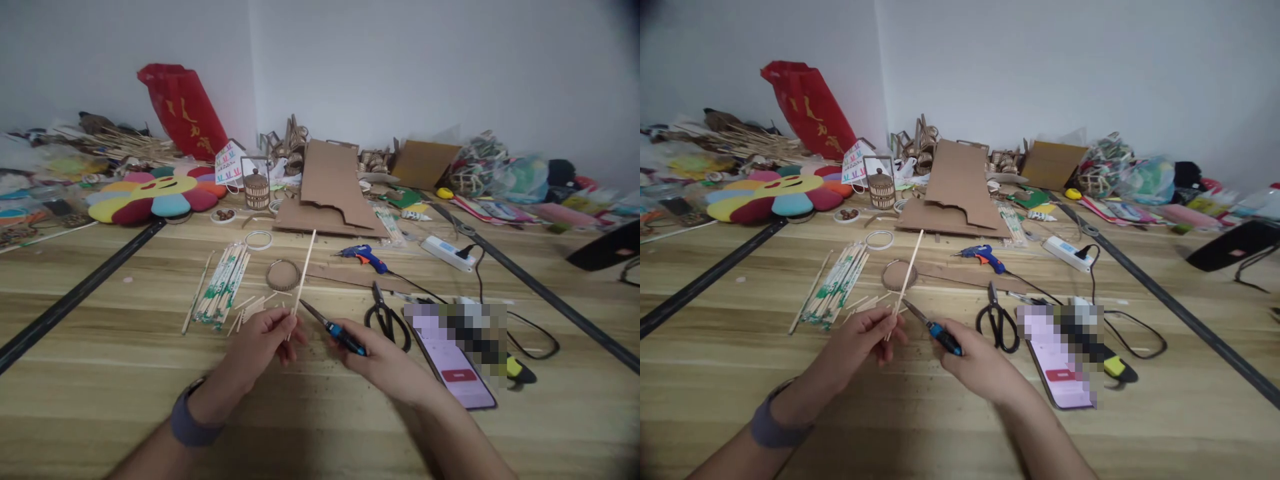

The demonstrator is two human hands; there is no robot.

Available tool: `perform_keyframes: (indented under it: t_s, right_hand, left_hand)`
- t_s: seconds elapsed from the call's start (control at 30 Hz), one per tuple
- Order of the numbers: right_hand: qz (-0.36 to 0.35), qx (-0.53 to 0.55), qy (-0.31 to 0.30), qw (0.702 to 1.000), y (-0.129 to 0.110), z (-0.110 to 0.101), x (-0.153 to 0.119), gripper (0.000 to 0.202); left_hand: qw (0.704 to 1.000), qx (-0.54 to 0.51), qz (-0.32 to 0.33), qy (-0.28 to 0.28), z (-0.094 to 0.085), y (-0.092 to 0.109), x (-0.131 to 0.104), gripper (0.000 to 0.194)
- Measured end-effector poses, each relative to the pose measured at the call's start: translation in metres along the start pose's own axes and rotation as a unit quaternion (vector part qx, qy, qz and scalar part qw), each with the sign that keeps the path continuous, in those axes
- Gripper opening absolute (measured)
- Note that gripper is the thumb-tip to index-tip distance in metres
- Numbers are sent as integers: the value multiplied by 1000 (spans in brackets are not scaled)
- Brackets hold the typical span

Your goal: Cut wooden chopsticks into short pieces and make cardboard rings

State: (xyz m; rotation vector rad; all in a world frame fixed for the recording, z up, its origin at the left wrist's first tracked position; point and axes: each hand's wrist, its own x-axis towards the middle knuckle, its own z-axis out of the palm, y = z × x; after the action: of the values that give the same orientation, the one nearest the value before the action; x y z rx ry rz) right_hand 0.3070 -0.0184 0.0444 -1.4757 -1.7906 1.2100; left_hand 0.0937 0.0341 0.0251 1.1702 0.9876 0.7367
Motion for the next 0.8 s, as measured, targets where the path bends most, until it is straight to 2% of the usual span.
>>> perform_keyframes:
  t_s: [0.17,0.33,0.57,0.8]
  right_hand:
    - [24,51,-50,997,-2,3,1,35]
    - [43,101,-72,991,-4,4,0,34]
    - [59,162,-82,982,-10,4,-1,34]
    - [53,160,-81,982,-10,6,-1,32]
  left_hand:
    - [999,36,4,-40,3,-1,-3,39]
    - [995,59,-11,-74,6,0,-7,39]
    - [991,60,-21,-117,7,-1,-9,40]
    - [990,64,-22,-123,7,-1,-9,41]
